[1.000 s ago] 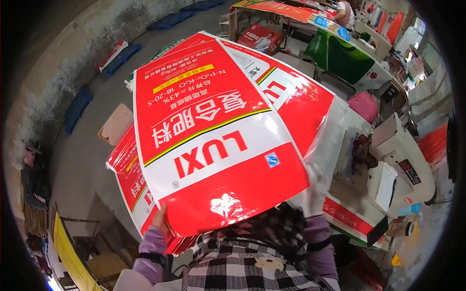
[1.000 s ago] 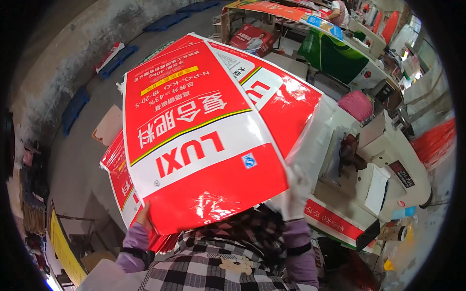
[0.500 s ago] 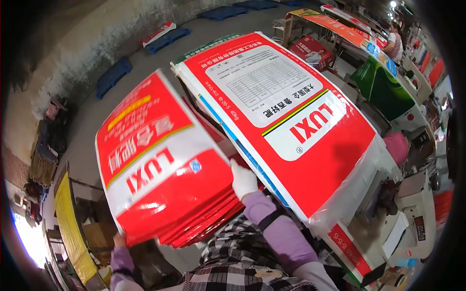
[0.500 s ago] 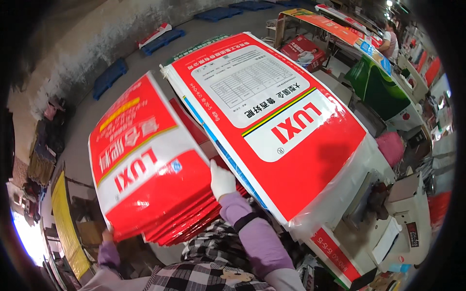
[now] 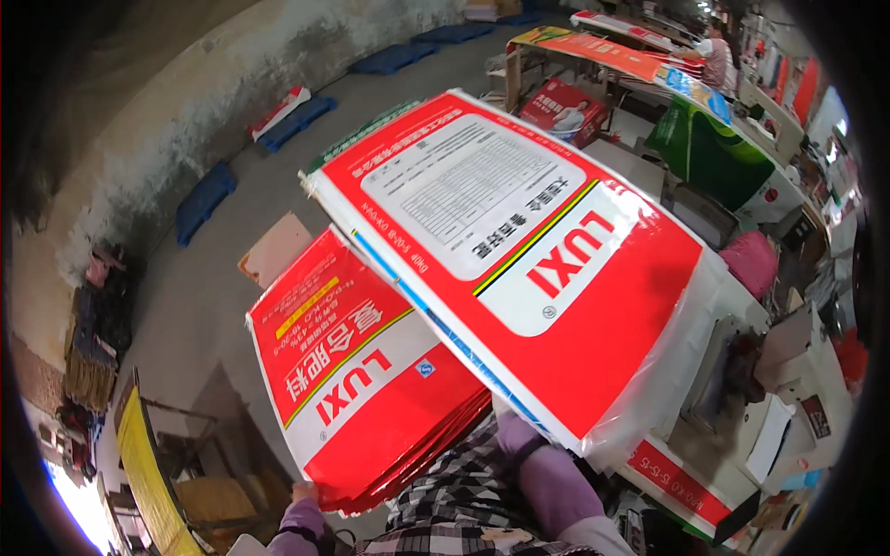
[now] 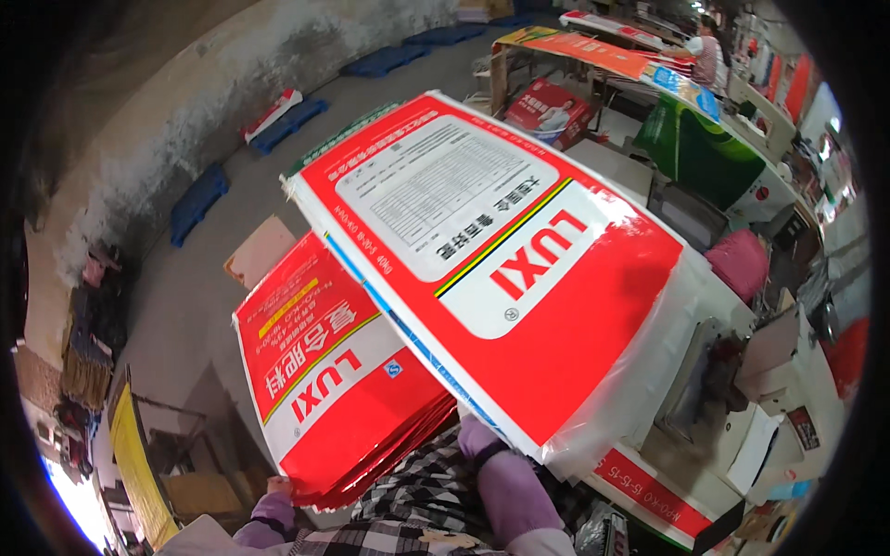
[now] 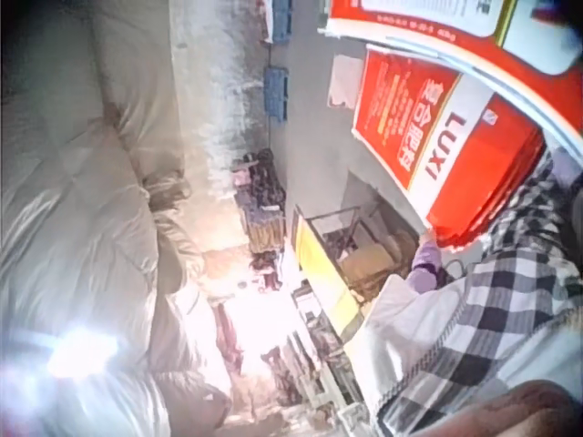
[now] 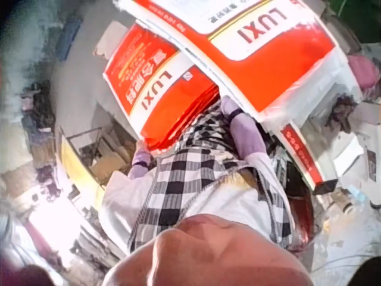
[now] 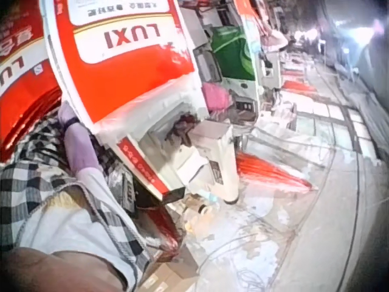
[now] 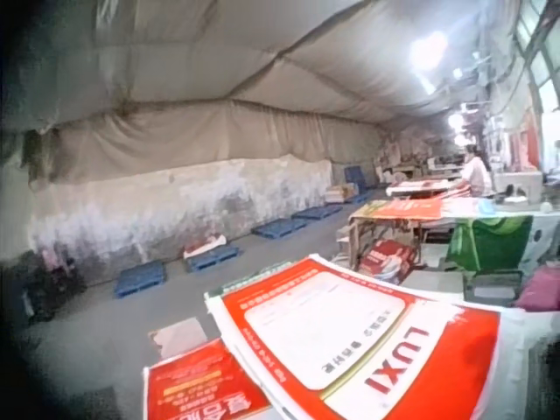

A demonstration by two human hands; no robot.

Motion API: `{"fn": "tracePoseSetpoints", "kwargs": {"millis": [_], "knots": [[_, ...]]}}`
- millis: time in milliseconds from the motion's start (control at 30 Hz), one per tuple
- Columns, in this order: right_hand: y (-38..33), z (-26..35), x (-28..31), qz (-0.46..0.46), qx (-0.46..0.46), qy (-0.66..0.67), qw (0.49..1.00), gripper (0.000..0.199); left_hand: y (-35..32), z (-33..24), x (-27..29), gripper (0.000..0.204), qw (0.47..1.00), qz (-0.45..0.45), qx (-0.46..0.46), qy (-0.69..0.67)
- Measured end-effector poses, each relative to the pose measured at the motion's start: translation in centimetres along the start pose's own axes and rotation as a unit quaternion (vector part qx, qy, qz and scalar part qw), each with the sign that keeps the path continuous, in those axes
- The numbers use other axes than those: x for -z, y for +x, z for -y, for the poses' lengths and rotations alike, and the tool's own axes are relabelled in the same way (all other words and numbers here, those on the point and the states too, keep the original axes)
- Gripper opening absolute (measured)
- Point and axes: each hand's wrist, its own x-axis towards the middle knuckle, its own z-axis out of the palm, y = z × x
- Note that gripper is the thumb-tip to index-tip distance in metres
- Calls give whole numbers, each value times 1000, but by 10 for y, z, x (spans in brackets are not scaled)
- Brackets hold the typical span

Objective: Operating an industrial sewing machine to seal the tops of large plastic fertilizer bags.

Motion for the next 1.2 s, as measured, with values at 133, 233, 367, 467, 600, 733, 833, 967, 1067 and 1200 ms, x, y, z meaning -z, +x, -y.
{"fn": "tracePoseSetpoints", "kwargs": {"millis": [133,233,367,467,600,733,833,967,1067,1200], "knots": [[-22,43,40,-22,-38,86,995,49,-47,-152,117,62,829,-25,-533,-166],[-35,49,105,317,76,76,942,46,-240,-333,174,32,521,122,-827,-174],[-108,25,54,57,186,231,953,41,-442,-398,153,39,418,6,-898,-135],[-94,35,254,463,87,114,875,33,-432,-440,93,34,420,47,-897,-129],[-152,-53,304,37,22,199,979,25,-433,-433,85,19,451,209,-847,-187],[-147,-102,339,-146,-309,290,894,26,-430,-435,77,11,433,378,-769,-280],[-103,-96,322,-183,-314,303,881,34,-450,-422,103,10,419,337,-795,-282],[-41,-69,281,-31,-215,278,936,55,-422,-435,125,11,373,139,-875,-277],[-42,-56,287,-196,-116,268,936,37,-426,-425,150,10,395,164,-841,-332],[-55,-59,278,-332,-150,255,896,16,-424,-426,153,12,442,250,-720,-472]]}}
